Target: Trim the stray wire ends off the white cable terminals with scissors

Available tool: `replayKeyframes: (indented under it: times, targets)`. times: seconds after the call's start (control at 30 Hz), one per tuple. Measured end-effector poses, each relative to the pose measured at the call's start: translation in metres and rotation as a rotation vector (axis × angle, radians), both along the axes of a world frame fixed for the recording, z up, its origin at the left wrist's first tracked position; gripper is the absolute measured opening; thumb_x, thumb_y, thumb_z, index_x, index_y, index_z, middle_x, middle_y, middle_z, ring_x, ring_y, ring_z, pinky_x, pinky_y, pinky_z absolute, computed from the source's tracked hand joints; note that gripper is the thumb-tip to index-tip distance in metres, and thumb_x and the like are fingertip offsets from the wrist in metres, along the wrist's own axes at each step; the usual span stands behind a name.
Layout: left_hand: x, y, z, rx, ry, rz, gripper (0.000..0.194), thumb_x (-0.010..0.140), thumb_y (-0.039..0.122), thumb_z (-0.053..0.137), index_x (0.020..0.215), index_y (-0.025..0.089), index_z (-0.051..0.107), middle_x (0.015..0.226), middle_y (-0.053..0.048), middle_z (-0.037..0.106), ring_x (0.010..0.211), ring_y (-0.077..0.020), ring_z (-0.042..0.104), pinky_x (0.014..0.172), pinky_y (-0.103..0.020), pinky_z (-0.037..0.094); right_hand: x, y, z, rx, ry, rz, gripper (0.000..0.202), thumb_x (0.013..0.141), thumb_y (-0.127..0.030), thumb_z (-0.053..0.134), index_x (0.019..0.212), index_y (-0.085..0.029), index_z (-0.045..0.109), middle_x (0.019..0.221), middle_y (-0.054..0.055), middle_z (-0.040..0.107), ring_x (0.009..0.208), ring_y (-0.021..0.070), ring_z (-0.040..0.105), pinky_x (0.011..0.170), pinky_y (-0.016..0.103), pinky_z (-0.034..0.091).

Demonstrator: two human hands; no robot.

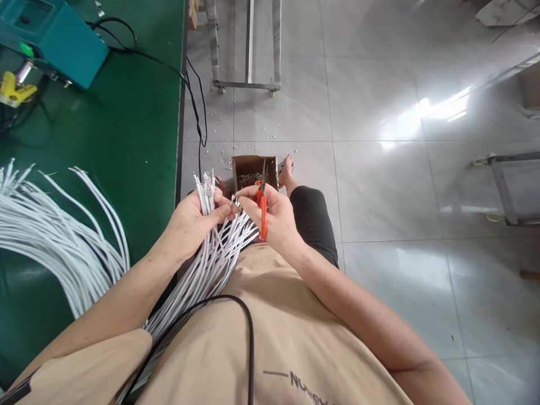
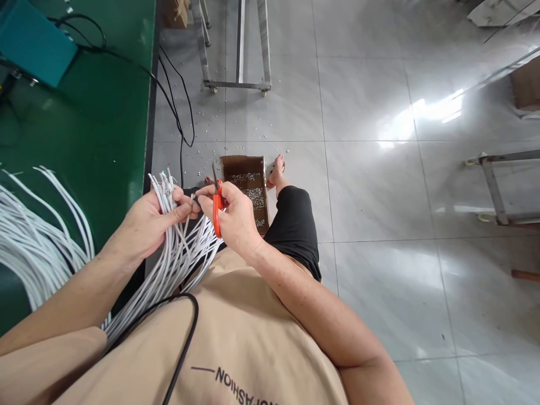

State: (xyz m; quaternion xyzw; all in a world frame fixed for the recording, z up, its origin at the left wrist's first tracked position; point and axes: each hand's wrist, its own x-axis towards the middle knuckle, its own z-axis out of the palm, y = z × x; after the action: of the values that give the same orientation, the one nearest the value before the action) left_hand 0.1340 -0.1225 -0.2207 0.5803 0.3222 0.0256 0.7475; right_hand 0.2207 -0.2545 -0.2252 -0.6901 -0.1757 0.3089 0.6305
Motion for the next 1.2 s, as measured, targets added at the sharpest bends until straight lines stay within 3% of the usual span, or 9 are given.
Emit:
replayKeyframes:
  times: [0.17, 0.77, 0.83, 1.0, 1.1, 1.2]
  targets:
    - [0.000, -0.001, -0.001, 0.058, 0.003, -0.040, 0.025, 0.071, 0.023, 0.072, 0.080, 0.019, 0.049, 0.072, 0.003, 0.058, 0.066, -0.0113, 0.058, 0.072, -0.026, 0.045, 0.005, 0.004, 0.003, 0.089, 0.257, 0.043, 0.014, 0.077, -0.029, 0.064, 0.081, -0.016, 0.065, 0.065, -0.001, 0.064, 0.064, 0.0112, 0.060, 0.066, 0.024, 0.047]
    - [-0.001, 0.000, -0.002, 0.124, 0.027, -0.059, 0.022, 0.073, 0.025, 0.069, 0.081, 0.019, 0.050, 0.070, 0.002, 0.061, 0.067, -0.0133, 0.059, 0.072, -0.028, 0.046, 0.003, 0.004, 0.001, 0.153, 0.360, 0.031, 0.013, 0.073, -0.029, 0.066, 0.076, -0.017, 0.064, 0.065, -0.001, 0.066, 0.063, 0.0119, 0.061, 0.068, 0.027, 0.049]
    - [-0.002, 0.000, -0.002, 0.178, 0.035, -0.066, 0.023, 0.073, 0.026, 0.070, 0.081, 0.020, 0.050, 0.071, 0.002, 0.061, 0.068, -0.0136, 0.059, 0.074, -0.028, 0.045, 0.002, 0.005, 0.003, 0.103, 0.331, 0.013, 0.012, 0.072, -0.028, 0.066, 0.073, -0.017, 0.064, 0.063, -0.001, 0.063, 0.061, 0.0106, 0.058, 0.063, 0.024, 0.046]
    - [-0.003, 0.002, 0.000, 0.488, 0.123, -0.095, 0.026, 0.069, 0.029, 0.073, 0.083, 0.019, 0.055, 0.079, 0.001, 0.063, 0.074, -0.0140, 0.056, 0.077, -0.028, 0.042, -0.006, 0.010, 0.003, -0.017, 0.395, -0.079, 0.013, 0.068, -0.028, 0.064, 0.066, -0.017, 0.058, 0.054, -0.006, 0.046, 0.049, 0.0058, 0.037, 0.049, 0.021, 0.032]
    - [-0.003, 0.002, 0.002, 0.537, 0.167, -0.088, 0.027, 0.067, 0.027, 0.074, 0.086, 0.019, 0.056, 0.080, 0.001, 0.063, 0.075, -0.0143, 0.055, 0.078, -0.028, 0.041, -0.014, 0.011, -0.003, 0.011, 0.313, -0.129, 0.011, 0.067, -0.026, 0.064, 0.069, -0.017, 0.057, 0.061, -0.005, 0.051, 0.056, 0.0079, 0.043, 0.055, 0.022, 0.037]
    - [-0.001, 0.001, 0.002, 0.400, 0.113, -0.058, 0.027, 0.066, 0.027, 0.074, 0.082, 0.020, 0.053, 0.075, 0.003, 0.059, 0.071, -0.0125, 0.053, 0.075, -0.027, 0.041, -0.017, 0.010, -0.009, -0.002, 0.113, -0.154, 0.008, 0.067, -0.024, 0.063, 0.070, -0.018, 0.058, 0.067, -0.003, 0.055, 0.063, 0.0101, 0.048, 0.062, 0.023, 0.041]
